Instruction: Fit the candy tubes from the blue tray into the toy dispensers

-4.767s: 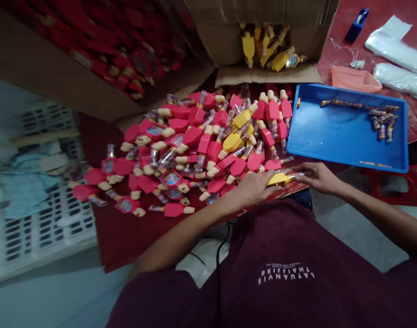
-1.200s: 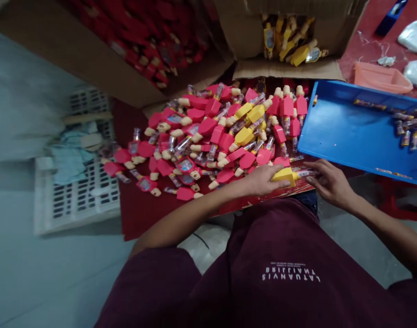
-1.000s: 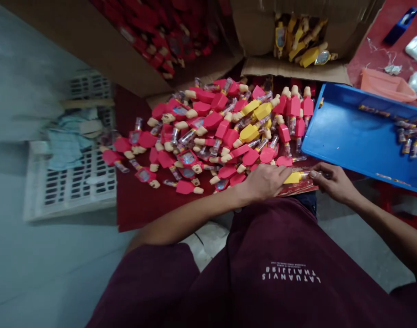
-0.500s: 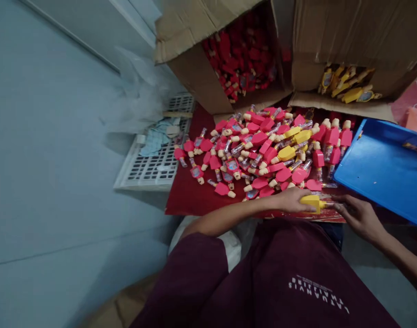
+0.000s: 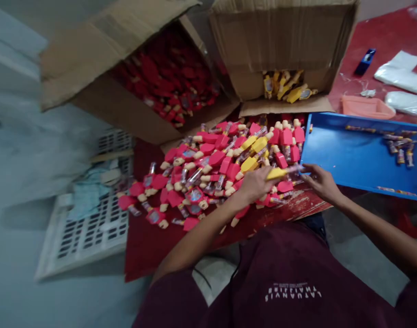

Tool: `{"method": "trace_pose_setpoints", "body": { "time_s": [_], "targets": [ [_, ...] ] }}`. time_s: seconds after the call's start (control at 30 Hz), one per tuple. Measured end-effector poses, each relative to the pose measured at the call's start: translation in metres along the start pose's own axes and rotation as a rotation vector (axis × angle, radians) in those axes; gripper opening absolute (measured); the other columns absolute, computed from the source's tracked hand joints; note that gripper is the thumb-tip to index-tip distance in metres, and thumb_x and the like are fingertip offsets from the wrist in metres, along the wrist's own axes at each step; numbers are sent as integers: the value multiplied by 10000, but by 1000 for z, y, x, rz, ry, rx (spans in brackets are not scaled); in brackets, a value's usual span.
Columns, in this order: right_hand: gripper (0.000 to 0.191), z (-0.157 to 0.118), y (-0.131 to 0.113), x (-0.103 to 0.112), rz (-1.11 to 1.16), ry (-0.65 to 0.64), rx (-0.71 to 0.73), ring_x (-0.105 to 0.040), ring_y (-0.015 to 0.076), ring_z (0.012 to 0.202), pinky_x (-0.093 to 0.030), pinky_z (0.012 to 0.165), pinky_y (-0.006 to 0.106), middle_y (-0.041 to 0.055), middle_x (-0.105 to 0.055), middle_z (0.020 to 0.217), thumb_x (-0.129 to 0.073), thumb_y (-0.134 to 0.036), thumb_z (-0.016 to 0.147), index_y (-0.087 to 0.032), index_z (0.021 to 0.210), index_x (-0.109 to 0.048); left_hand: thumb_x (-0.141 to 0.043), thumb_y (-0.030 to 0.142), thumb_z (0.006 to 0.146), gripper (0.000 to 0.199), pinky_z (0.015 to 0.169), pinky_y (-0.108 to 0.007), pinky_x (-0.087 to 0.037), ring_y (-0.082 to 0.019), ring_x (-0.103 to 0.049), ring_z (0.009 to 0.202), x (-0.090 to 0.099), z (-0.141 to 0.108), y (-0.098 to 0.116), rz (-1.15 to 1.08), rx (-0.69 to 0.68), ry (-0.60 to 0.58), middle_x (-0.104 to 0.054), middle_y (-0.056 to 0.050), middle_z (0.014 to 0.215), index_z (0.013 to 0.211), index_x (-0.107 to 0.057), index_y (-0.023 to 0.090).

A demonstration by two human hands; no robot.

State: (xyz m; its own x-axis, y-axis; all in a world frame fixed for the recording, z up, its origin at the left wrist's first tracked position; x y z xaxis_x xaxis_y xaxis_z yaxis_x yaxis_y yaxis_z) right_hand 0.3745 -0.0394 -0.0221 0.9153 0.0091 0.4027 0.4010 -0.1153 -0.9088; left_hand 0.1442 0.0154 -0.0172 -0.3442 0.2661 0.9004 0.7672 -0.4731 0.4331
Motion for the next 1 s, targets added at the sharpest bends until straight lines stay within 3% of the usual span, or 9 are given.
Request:
{"method": "trace_pose_setpoints", "body": {
  "time_s": [0.1, 0.17, 0.37, 0.47, 0.57, 0.67, 0.77, 0.87, 1.0],
  "targets": [
    [543, 14, 58, 28, 325, 246, -339, -556, 128, 541, -460, 505, 273, 33, -670, 731, -784, -574, 700, -157, 1012, -630, -412, 504, 1002, 498, 835, -375, -476, -310, -639, 1022, 26, 42, -44, 233, 173, 232, -671, -177, 1146, 1301, -582, 144],
    [552, 15, 91, 47, 464, 366, -469, -503, 111, 471, -428, 450, 257, -21, -592, 624, -816, -559, 632, -179, 951, -575, -361, 443, 1014, 529, 868, -423, -463, -358, -603, 1083, 35, 57, -68, 362, 262, 261, -621, -227, 1228, 1387, -519, 103],
    [614, 6, 148, 83, 582, 587, -479, -641, 165, 600, -519, 541, 303, 31, -681, 842, -771, -532, 675, -224, 1121, -483, -380, 516, 989, 529, 929, -521, -433, -404, -550, 1118, 42, 84, -78, 486, 293, 202, -619, -231, 1185, 1242, -623, 119],
    [605, -4, 148, 92, 275, 770, -361, -622, 165, 605, -509, 577, 309, 20, -663, 842, -695, -509, 808, -209, 1287, -480, -396, 478, 998, 459, 1023, -483, -415, -346, -549, 1164, 50, 144, -62, 347, 191, 278, -628, -192, 1202, 1202, -625, 137],
    [560, -10, 137, 88, -26, 890, -246, -588, 163, 663, -502, 664, 324, 52, -649, 883, -643, -372, 868, -157, 1364, -492, -477, 378, 973, 448, 1059, -381, -423, -277, -568, 1193, 43, 244, -50, 147, 123, 265, -599, -183, 1288, 1322, -536, 104],
    [635, -7, 135, 82, -101, 889, -165, -586, 173, 747, -506, 736, 351, 115, -671, 1083, -579, -281, 903, -161, 1495, -383, -539, 320, 944, 563, 1118, -390, -379, -279, -503, 1320, 17, 348, -41, 76, 116, 208, -514, -203, 1427, 1444, -418, 95],
    [790, -1, 143, 78, -37, 799, -161, -619, 183, 812, -521, 782, 372, 126, -674, 1214, -600, -290, 917, -206, 1590, -194, -609, 321, 920, 726, 1125, -466, -364, -316, -448, 1383, -16, 424, -28, 60, 110, 109, -450, -227, 1497, 1533, -287, 102],
    [724, 2, 151, 72, 110, 702, -200, -669, 189, 883, -545, 796, 359, 135, -689, 1224, -663, -331, 898, -212, 1519, -312, -696, 261, 860, 768, 1087, -520, -389, -354, -480, 1339, -41, 457, -24, 56, 153, 16, -491, -234, 1457, 1509, -326, 85],
    [397, 2, 149, 76, 13, 660, -209, -675, 201, 880, -551, 802, 357, 110, -709, 1038, -673, -361, 886, -181, 1230, -587, -654, 231, 887, 526, 1133, -550, -324, -328, -465, 1323, -44, 454, -30, -1, 207, 60, -515, -189, 1424, 1348, -481, 44]
  ]
}}
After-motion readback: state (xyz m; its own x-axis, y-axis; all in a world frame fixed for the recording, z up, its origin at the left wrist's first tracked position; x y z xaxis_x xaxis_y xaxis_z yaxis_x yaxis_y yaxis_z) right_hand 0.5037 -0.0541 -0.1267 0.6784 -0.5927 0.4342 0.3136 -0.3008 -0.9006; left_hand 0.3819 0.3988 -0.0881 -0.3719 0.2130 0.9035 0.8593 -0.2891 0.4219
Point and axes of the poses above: each hand's wrist, its own z-axis towards the middle knuckle, its own x-axis out of the back of the hand, y = z × x, the point moved 7 cm from there along z, towards the middle knuckle
